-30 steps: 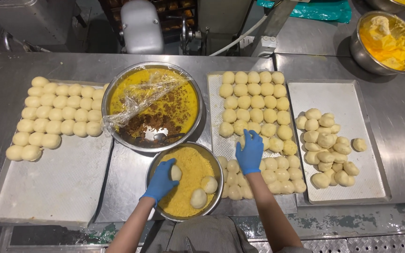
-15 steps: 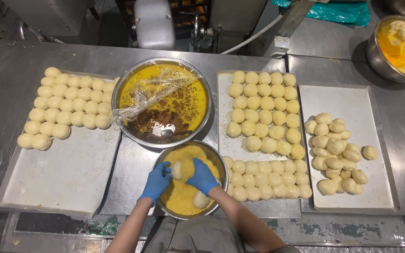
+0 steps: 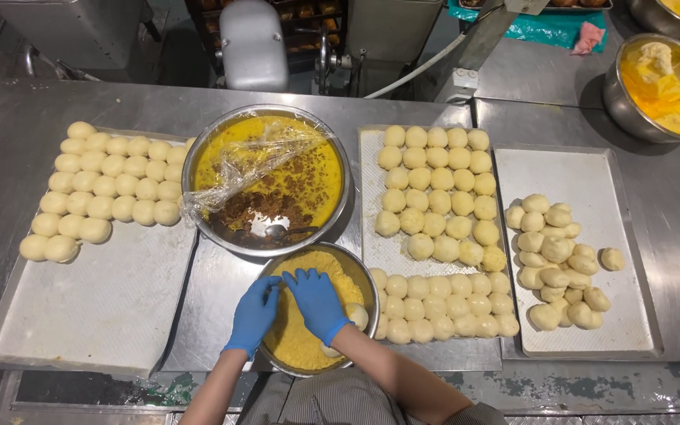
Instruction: Flattening dough balls, filling them with a savory mixture, and coating them in crumbs.
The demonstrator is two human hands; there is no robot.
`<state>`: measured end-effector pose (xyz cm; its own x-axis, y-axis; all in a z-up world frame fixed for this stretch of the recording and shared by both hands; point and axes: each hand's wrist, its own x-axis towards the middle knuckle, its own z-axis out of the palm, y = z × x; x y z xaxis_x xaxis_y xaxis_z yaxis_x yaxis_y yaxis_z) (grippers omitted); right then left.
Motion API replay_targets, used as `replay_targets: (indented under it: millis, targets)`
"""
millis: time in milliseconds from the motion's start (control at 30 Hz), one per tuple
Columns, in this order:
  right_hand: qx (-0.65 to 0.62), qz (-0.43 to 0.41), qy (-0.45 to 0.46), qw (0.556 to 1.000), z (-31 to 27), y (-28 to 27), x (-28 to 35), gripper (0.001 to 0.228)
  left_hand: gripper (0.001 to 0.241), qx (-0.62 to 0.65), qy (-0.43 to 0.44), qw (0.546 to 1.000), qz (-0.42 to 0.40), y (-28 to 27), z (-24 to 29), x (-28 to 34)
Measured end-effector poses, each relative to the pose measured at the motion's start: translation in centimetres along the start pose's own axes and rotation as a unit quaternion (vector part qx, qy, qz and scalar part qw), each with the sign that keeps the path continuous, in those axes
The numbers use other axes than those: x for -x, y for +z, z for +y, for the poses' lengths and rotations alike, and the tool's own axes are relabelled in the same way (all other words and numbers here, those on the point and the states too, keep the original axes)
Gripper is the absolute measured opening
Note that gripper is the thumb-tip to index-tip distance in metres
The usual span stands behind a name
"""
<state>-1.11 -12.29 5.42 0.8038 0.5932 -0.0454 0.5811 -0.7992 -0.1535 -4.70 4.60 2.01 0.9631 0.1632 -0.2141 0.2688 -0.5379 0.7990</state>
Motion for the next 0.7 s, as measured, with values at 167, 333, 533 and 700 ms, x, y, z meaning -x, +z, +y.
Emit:
replay_targets:
  millis: [167, 333, 533, 700]
  targets:
    - [-0.120, -0.021, 0.043, 0.992, 2.6, 2.4, 0.4, 0.062, 0.029, 0.008, 0.007, 1.000, -0.020, 0.8, 1.1, -0.5]
    - [-0.398, 0.111, 0.133, 0.901, 3.1, -0.5, 2.1, 0.043, 0.030, 0.031, -0.032, 0.998, -0.053, 0.9, 1.8, 0.1]
    - [-0.348, 0.292, 0.321, 0.831, 17.8, 1.0, 1.8, 0.055, 0.031, 0.029, -0.010, 0.998, -0.052, 0.6, 1.3, 0.3]
    - [-0.254, 0.201, 0.333, 0.885, 22.4, 2.6, 2.9, 0.059, 0.031, 0.008, -0.028, 0.994, -0.101, 0.3, 5.7, 1.5]
